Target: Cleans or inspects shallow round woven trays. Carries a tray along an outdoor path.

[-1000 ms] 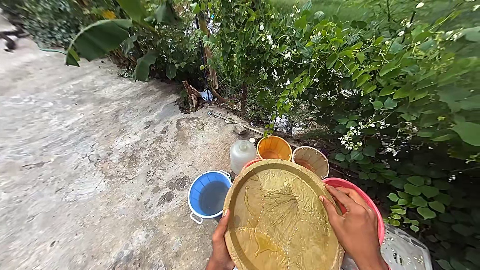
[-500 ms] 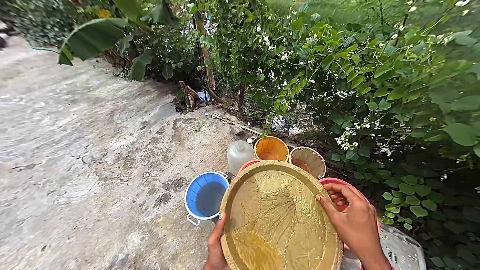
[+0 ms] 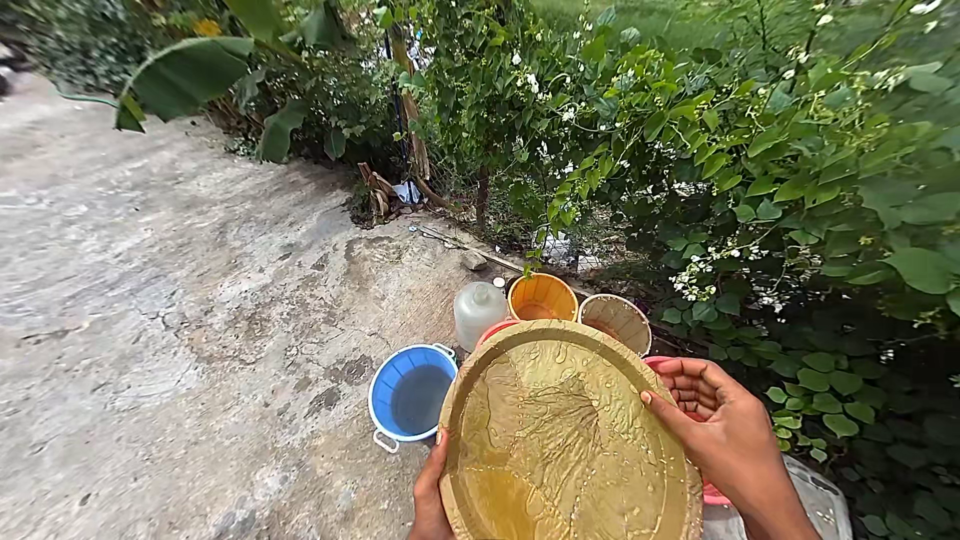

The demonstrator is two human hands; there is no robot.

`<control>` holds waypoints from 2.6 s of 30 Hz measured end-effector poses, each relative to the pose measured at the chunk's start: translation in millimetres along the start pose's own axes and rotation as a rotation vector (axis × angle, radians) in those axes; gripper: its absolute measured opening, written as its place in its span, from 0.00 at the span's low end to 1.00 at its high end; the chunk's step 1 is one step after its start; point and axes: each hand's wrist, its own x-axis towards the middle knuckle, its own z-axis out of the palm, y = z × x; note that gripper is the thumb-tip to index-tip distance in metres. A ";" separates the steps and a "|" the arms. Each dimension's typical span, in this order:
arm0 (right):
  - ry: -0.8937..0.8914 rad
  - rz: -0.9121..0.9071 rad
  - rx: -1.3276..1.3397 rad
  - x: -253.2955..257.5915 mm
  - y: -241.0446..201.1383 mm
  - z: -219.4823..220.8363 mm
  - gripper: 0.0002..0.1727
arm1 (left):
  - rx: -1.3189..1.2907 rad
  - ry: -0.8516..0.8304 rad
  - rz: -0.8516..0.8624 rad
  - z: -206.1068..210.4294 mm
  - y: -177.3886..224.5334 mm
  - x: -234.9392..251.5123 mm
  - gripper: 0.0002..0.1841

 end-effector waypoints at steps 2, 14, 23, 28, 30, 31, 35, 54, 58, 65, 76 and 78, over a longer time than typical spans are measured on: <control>-0.071 0.064 0.114 2.0 -4.6 -3.5 0.30 | 0.018 -0.004 0.008 1.0 0.5 -0.5 0.23; -0.200 0.004 -0.002 5.8 18.1 2.9 0.19 | -0.009 -0.124 -0.033 1.3 1.0 -0.1 0.28; -0.178 0.036 0.080 0.3 16.6 4.1 0.17 | -0.108 -0.329 -0.101 -3.3 1.1 5.5 0.35; -0.150 0.032 0.035 0.2 13.9 -0.1 0.19 | -0.138 -0.264 -0.108 -4.1 -5.7 6.1 0.35; -0.152 0.043 0.065 0.5 15.0 -1.4 0.18 | -0.128 -0.270 -0.103 -3.4 -6.5 6.0 0.34; -0.157 0.049 0.084 0.6 15.8 -1.9 0.18 | -0.122 -0.281 -0.103 -3.1 -6.2 6.2 0.34; -0.175 0.080 0.134 -0.4 18.7 -2.4 0.17 | -0.090 -0.296 -0.114 -3.2 -3.2 5.2 0.34; -0.174 0.126 0.252 -4.9 16.2 -5.6 0.16 | -0.116 -0.268 -0.033 -4.9 0.3 4.2 0.33; -0.174 0.140 0.308 -3.3 20.6 -7.4 0.16 | -0.109 -0.192 -0.055 -6.2 0.5 -2.0 0.26; -0.097 0.155 0.354 -3.3 23.0 -10.8 0.15 | -0.133 -0.131 -0.071 -8.1 0.2 -6.3 0.16; -0.020 0.169 0.357 -7.3 29.4 -15.7 0.16 | 0.084 0.162 -0.118 -3.2 -1.0 -8.8 0.21; 0.003 0.164 0.359 -7.5 30.9 -17.0 0.15 | 0.104 0.169 -0.117 -1.4 1.1 -8.0 0.22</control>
